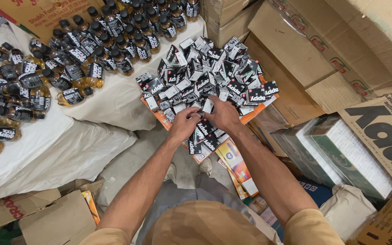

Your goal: The person repeatedly picks small black-and-white boxes from a pile and places them in neat rows on a stack of white-wrapped packages. The person handles the boxes one at a time, arranging them in a grid pattern on top of the larger packages.

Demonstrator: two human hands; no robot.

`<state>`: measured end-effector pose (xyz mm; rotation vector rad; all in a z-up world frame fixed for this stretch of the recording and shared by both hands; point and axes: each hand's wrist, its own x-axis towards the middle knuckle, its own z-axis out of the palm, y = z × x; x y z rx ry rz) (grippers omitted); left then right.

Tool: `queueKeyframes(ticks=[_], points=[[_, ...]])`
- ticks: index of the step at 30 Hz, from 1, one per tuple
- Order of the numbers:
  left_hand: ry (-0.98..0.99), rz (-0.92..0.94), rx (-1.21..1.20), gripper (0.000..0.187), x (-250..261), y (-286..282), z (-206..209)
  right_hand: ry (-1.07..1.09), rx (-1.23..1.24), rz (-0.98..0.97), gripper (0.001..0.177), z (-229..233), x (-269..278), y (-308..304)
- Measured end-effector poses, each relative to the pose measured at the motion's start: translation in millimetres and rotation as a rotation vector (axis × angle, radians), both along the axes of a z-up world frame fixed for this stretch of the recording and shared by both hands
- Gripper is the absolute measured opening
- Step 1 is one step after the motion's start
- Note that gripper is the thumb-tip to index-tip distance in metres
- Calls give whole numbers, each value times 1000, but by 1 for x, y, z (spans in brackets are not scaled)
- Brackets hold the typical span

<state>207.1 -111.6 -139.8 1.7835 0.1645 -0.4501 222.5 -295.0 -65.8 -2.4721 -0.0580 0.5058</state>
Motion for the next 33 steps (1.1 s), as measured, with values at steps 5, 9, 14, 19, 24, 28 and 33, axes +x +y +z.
queueKeyframes(ticks=[5, 9, 14, 19, 24, 28, 33], points=[[0, 49, -68, 32, -6, -5, 28, -52, 52, -18, 62, 5, -3, -1], [13, 77, -116, 28, -7, -5, 28, -41, 54, -35, 63, 14, -5, -13], [205, 14, -318, 53, -12, -14, 71, -132, 313, -253, 62, 50, -28, -11], [81, 67, -584, 43, -9, -34, 73, -181, 609, -324, 61, 47, -45, -5], [12, 127, -633, 50, -10, -30, 95, -184, 838, -342, 56, 36, -51, -14], [-1, -50, -549, 56, -8, -19, 97, -107, 952, -396, 63, 56, -55, -12], [-25, -243, -544, 54, -8, -11, 101, -114, 1012, -564, 48, 39, -74, -11]])
